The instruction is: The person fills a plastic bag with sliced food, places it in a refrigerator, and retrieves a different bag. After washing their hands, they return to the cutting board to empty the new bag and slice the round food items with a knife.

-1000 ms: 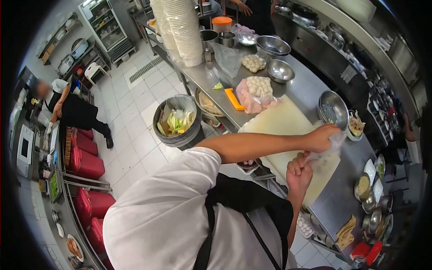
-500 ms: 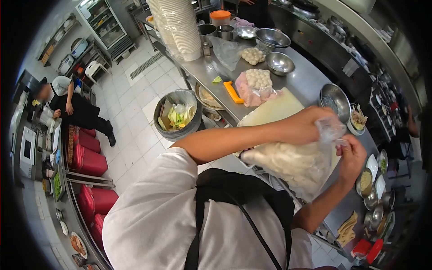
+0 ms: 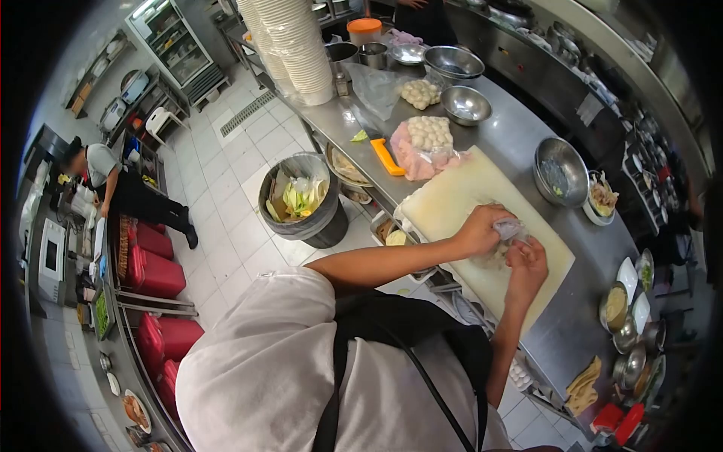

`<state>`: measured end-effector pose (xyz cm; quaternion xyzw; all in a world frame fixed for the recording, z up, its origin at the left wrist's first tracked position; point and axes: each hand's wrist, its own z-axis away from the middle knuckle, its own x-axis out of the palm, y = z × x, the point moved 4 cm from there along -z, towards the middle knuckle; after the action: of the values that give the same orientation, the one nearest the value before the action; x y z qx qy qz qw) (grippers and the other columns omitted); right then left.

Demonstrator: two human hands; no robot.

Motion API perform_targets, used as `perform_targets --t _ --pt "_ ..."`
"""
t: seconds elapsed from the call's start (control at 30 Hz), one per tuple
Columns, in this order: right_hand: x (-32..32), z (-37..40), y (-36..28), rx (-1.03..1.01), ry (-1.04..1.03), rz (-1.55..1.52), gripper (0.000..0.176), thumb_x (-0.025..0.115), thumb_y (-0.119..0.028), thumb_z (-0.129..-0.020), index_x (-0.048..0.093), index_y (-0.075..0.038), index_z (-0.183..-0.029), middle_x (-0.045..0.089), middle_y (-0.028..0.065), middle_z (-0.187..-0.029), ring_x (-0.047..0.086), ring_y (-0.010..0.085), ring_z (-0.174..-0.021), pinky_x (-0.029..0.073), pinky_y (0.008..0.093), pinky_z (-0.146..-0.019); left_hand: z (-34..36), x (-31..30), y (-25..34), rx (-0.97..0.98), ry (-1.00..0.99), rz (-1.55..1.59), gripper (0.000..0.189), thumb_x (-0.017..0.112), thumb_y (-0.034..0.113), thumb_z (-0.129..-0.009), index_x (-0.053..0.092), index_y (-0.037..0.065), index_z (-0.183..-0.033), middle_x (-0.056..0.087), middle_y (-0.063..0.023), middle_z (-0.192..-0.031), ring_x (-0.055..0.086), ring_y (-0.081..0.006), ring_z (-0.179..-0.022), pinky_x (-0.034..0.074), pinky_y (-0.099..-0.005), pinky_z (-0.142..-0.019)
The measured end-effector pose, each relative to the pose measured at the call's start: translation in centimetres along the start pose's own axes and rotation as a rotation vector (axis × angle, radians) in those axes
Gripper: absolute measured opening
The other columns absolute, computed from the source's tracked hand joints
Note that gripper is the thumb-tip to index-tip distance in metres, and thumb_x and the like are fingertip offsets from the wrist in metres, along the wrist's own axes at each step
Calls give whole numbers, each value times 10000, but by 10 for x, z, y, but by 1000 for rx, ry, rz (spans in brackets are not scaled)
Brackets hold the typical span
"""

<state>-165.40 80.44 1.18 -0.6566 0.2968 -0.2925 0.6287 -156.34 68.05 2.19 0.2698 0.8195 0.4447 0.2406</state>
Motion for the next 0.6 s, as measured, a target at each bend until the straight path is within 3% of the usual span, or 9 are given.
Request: perform_targets --t 0.07,0.27,0.5,0.6 --pt "10 6 19 -93 2 77 270 667 33 -843 623 40 -1109 657 73 -906 607 100 -759 500 245 -702 5 8 -3 -28 37 -17 357 545 -100 -660 683 -13 -977 670 -164 -937 642 -313 -888 511 -362 -809" --pt "29 8 14 -252 199 221 83 658 10 -858 632 61 -919 641 42 -828 584 93 -719 484 250 -661 1 17 -18 -191 91 55 313 542 -89 -689 673 -37 -969 636 -140 -969 638 -284 -890 506 -346 -800" --pt "27 -4 31 -170 201 -73 58 556 -1 -895 570 35 -851 557 12 -757 478 76 -659 399 228 -583 -1 20 -15 -230 73 -19 305 574 -51 -693 650 -61 -989 617 -128 -1017 632 -278 -918 496 -328 -820" --pt "19 -9 36 -67 210 -195 66 550 -10 -891 562 23 -836 550 13 -726 465 75 -622 384 227 -555 1 26 -21 -340 42 44 291 593 -18 -721 643 -65 -1004 591 -124 -1080 620 -271 -943 481 -338 -846"
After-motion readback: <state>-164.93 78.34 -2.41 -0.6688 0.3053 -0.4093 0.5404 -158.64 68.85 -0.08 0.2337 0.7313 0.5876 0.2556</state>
